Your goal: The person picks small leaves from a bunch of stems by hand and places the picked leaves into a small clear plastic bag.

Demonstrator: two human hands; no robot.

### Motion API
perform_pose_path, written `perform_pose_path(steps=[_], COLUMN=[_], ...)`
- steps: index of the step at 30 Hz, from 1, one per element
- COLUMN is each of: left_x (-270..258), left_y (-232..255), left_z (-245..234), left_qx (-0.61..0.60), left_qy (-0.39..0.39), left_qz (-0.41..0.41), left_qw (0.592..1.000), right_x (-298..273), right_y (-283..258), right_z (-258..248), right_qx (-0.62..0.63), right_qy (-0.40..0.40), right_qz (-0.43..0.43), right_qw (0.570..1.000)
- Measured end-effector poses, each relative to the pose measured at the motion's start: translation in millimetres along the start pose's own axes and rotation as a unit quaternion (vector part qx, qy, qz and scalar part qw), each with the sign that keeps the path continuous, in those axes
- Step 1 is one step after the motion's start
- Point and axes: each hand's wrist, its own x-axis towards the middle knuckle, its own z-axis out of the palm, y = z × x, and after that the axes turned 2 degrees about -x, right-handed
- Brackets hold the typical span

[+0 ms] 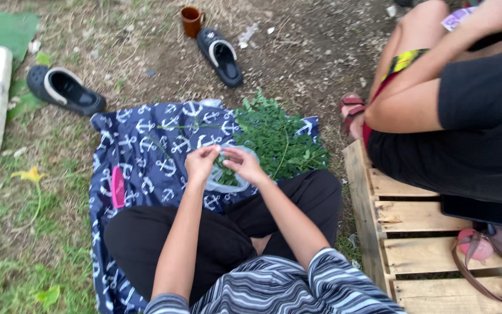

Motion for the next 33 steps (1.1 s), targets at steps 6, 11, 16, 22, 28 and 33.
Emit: perform_pose_path(steps=[6, 11, 16, 22, 28, 33], left_x=[9, 14, -11, -52, -54, -53], left_y=[-19, -22, 1, 61, 74, 60], left_z=[28, 42, 76, 96, 85, 70], left_qx=[-0.101, -0.087, -0.036, 0.096, 0.258, 0.356], left_qy=[-0.095, -0.186, -0.221, -0.149, -0.132, -0.153], left_qz=[0.015, 0.069, 0.083, 0.198, 0.257, 0.235], left_qw=[0.990, 0.976, 0.971, 0.964, 0.922, 0.891], right_x=[-17, -35, -59, -66, -58, -63], right_y=[-50, -68, -76, -78, -57, -52], right_z=[-9, -42, -80, -103, -97, -81], right_qx=[-0.009, -0.198, -0.132, -0.159, -0.161, -0.212], right_qy=[0.109, 0.185, 0.162, 0.187, 0.173, 0.124], right_qz=[0.012, -0.019, -0.018, -0.024, -0.050, -0.052], right_qw=[0.994, 0.962, 0.978, 0.969, 0.970, 0.968])
